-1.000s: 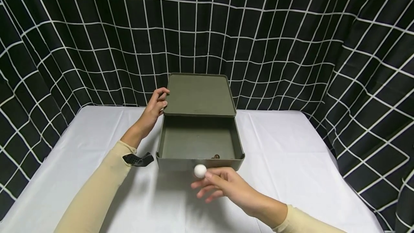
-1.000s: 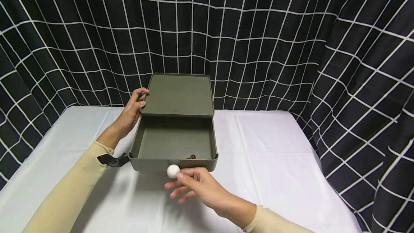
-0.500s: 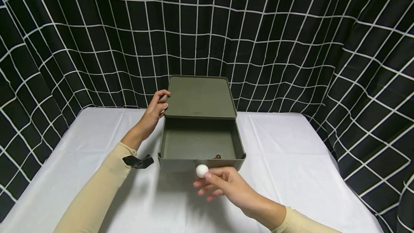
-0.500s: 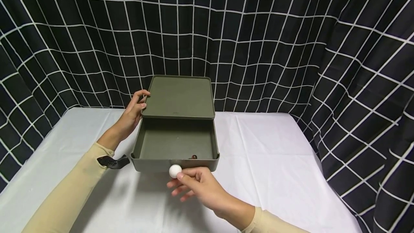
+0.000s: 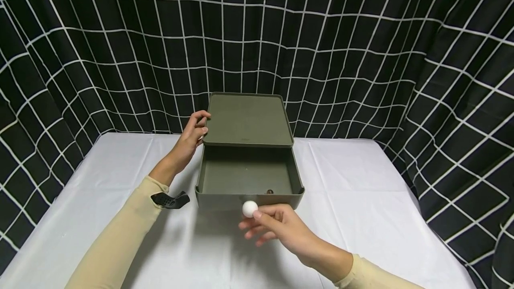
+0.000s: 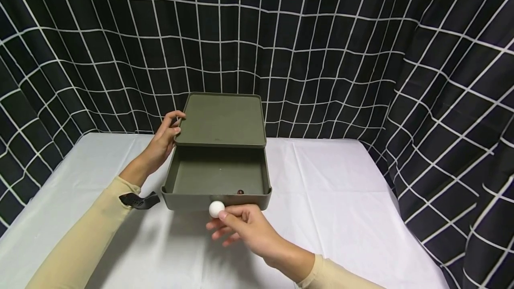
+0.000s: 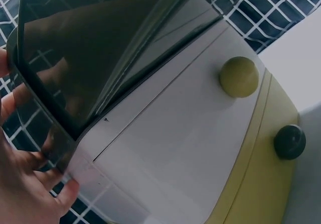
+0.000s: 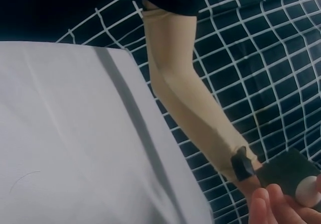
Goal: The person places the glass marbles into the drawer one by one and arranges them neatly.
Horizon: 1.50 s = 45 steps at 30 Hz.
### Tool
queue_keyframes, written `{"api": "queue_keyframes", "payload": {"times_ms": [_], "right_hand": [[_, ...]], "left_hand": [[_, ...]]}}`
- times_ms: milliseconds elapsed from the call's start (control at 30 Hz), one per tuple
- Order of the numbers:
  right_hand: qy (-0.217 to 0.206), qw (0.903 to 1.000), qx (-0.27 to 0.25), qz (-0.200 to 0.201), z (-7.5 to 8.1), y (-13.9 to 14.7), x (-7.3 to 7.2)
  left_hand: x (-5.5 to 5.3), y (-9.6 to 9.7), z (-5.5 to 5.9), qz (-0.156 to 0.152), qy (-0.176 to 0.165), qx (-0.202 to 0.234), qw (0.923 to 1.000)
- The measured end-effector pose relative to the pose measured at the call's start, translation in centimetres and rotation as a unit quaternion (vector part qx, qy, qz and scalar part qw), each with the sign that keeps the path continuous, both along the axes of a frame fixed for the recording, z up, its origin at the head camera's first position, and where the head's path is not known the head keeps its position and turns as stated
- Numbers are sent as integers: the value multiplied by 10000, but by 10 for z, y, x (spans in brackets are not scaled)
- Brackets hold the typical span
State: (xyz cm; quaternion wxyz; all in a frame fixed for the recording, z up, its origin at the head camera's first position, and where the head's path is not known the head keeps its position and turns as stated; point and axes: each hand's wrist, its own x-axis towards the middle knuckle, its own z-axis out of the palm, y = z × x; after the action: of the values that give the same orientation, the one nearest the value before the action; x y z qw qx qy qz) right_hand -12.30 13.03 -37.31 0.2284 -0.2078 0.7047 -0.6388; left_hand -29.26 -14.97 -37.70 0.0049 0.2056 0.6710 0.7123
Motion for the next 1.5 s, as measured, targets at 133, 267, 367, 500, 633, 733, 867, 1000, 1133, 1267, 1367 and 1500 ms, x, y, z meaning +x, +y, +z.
{"api": "queue_keyframes", "payload": {"times_ms": [133,267,367,500,633,733,867,1000,1133,1267,1367,1500], "right_hand": [[35,10000,-17,-21,0,-1,-2],[70,10000,-15,-44,-1,-2,-6],[80,9999,-10,-81,-1,-3,-8],[64,9999,-29,-105,-2,-3,-11],[65,9999,-48,-115,-3,-3,-12],[64,9999,-75,-134,-3,-3,-14],[63,9997,-192,-157,-4,-3,-15],[65,9994,-290,-193,-6,-4,-16],[69,9992,-307,-241,-8,-5,-17],[119,9991,-307,-271,-8,-8,-18],[169,9989,-314,-303,-9,-8,-18],[221,9987,-351,-297,-9,-8,-21]], "left_hand": [[-2,0,-1,24,-48,23,10000],[-3,-1,-1,16,-31,28,10000],[-4,-2,1,41,-7,-20,10000],[-3,-2,2,55,-48,-66,10000],[-3,-1,1,13,-69,-71,10000],[-3,-1,2,29,-49,-71,10000],[-3,0,2,53,-47,-43,10000],[-2,0,1,31,-71,-32,10000],[0,0,-1,58,-103,-36,9999],[1,0,-1,70,-85,-12,9999],[2,0,-2,46,-81,-6,10000],[0,0,-1,32,-119,-32,9999]]}}
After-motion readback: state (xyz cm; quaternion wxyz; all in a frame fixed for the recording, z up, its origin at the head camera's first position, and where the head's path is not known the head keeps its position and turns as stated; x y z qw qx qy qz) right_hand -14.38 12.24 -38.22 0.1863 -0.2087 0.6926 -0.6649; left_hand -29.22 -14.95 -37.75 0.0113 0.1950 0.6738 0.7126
